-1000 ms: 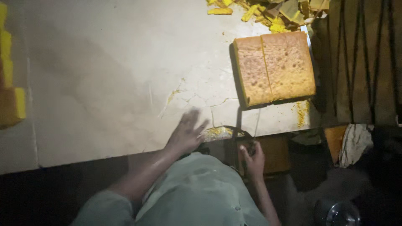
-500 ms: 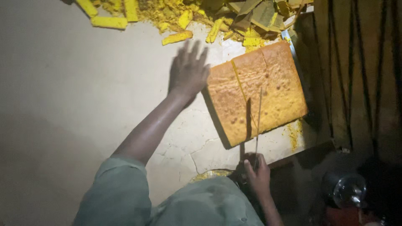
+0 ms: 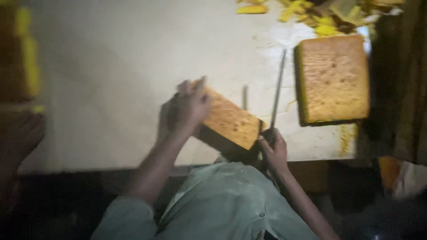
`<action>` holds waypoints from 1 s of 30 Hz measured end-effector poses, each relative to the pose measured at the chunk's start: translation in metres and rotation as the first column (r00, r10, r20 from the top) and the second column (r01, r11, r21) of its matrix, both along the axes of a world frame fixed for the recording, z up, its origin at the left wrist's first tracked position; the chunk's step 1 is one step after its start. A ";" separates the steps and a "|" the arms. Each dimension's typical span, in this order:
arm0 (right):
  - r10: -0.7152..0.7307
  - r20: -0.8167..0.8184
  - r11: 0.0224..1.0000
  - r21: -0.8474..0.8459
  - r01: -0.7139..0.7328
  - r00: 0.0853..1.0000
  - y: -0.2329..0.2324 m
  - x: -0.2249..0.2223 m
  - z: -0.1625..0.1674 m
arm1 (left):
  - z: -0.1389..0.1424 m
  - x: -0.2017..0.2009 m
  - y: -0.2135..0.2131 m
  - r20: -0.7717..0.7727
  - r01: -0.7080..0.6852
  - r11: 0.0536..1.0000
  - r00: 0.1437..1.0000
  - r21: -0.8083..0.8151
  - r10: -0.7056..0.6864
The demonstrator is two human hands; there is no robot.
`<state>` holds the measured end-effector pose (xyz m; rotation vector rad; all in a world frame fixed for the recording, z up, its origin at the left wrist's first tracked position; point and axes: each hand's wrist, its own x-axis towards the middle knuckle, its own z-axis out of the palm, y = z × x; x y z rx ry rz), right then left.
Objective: The person removes a rectangular yellow cake from a metal baking tray, flips it onto the table, and uses a long knife to slice it into uniform strips. The person repeatedly cuts the cake into smaller pieces and arranges them on the table.
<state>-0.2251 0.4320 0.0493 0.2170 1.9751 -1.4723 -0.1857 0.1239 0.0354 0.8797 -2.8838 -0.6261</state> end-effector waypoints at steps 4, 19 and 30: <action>0.340 -0.047 0.916 -0.212 -0.342 0.939 -0.035 0.052 0.003 | 0.007 0.173 -0.045 -0.002 -0.273 0.957 0.962 0.094 0.274; 0.389 -0.309 0.921 0.120 -0.370 0.868 -0.035 0.199 -0.030 | 0.061 0.155 -0.010 0.117 0.554 0.825 0.817 0.113 -0.565; 0.669 -0.196 0.640 0.643 -0.421 0.717 -0.132 0.299 -0.004 | 0.030 0.216 -0.070 0.016 0.525 0.814 0.843 -0.250 -0.538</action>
